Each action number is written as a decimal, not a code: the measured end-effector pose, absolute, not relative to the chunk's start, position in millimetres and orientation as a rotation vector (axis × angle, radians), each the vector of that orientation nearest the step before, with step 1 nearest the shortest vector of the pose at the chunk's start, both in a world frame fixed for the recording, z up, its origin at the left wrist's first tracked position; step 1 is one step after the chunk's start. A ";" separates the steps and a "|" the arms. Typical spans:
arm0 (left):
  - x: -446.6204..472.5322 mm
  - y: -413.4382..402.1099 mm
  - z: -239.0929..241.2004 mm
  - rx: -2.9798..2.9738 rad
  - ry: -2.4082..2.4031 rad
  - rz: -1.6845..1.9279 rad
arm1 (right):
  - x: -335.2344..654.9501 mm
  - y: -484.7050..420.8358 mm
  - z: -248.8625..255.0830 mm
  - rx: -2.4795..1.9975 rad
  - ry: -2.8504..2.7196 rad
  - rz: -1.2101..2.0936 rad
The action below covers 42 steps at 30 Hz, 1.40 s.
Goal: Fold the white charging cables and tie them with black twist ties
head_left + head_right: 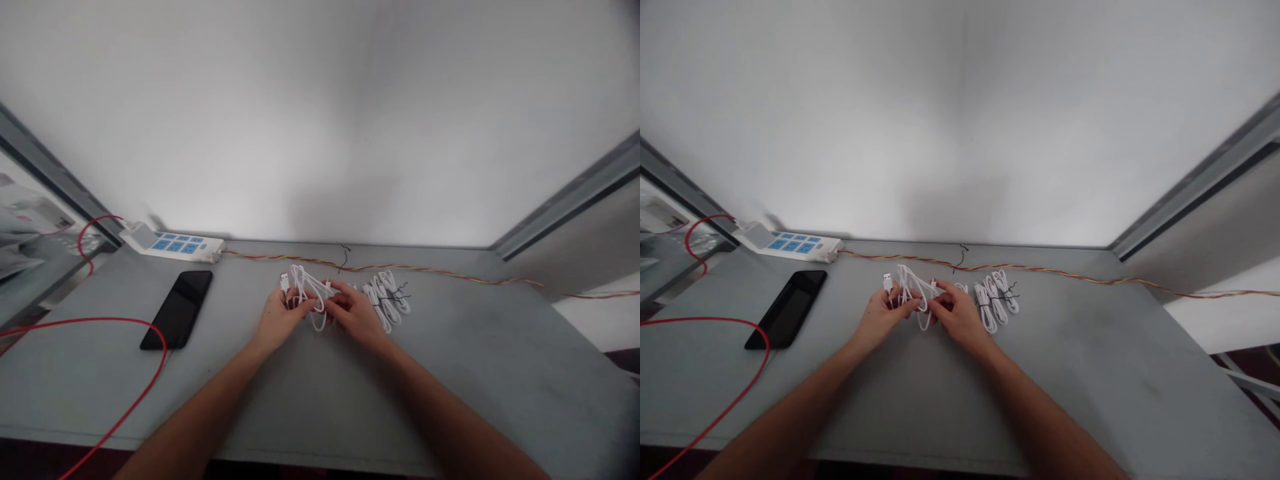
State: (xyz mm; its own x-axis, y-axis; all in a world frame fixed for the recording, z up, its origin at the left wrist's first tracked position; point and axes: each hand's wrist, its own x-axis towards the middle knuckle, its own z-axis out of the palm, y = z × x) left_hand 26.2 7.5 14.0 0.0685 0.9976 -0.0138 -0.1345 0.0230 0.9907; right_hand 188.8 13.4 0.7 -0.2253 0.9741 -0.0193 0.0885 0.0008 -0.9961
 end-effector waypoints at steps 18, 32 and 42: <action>2.5 17.8 15.1 1.410 1.282 0.957 | 208.9 26.6 7.0 -1.129 -0.990 1.153; -8.5 16.3 18.2 1.807 1.147 0.479 | 219.4 32.2 18.3 -0.827 -0.568 1.017; -18.0 25.1 19.1 1.642 1.402 0.686 | 238.3 35.5 27.3 -0.722 -0.438 1.213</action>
State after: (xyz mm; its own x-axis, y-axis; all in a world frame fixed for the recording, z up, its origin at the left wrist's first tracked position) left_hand -18.0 25.1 19.1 0.2218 0.9682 -0.1155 0.5031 -0.0121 0.8641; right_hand 238.3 35.5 27.3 0.3088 0.9486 -0.0686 -0.6856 0.1721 -0.7073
